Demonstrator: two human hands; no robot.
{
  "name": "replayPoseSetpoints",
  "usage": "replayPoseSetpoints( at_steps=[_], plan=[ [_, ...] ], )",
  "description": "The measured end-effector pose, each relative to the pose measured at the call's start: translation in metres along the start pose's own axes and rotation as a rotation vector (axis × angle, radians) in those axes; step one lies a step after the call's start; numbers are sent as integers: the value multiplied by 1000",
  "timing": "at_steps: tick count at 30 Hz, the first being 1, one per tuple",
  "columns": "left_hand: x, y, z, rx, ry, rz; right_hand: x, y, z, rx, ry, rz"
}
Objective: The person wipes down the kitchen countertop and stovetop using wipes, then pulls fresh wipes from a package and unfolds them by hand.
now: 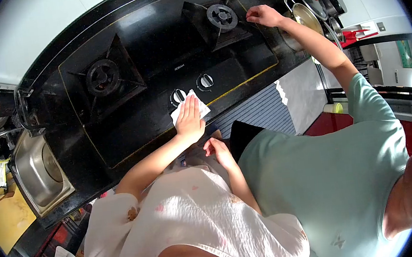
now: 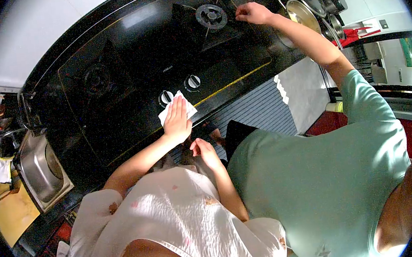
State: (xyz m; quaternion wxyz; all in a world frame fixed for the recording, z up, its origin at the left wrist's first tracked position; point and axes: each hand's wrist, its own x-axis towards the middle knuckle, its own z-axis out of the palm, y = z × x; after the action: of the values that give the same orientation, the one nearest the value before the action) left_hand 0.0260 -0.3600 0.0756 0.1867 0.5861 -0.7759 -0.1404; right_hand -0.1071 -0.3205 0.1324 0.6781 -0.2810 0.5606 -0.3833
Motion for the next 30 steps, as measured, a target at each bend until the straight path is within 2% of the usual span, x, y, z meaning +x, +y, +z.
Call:
replayPoseSetpoints(
  at_steps=[6, 10, 14, 18, 23, 27, 30],
  plan=[
    [27, 17, 13, -97, 23, -174, 0, 2, -8, -19, 84, -96],
    [49, 21, 19, -104, 89, -236, 20, -25, -17, -69, 212, -317],
    [43, 13, 17, -47, 72, -94, 23, -16, -26, -156, 337, -401],
    [32, 12, 0, 14, -62, 31, 29, -25, -29, -271, 479, -552],
    [36, 14, 6, 45, -127, 146, 41, -41, -28, -387, 618, -698],
    [50, 20, 20, -8, -102, 228, 45, -45, -26, -441, 661, -743],
    [68, 33, 34, -66, -57, 193, 46, -45, -25, -471, 692, -767]
  ],
)
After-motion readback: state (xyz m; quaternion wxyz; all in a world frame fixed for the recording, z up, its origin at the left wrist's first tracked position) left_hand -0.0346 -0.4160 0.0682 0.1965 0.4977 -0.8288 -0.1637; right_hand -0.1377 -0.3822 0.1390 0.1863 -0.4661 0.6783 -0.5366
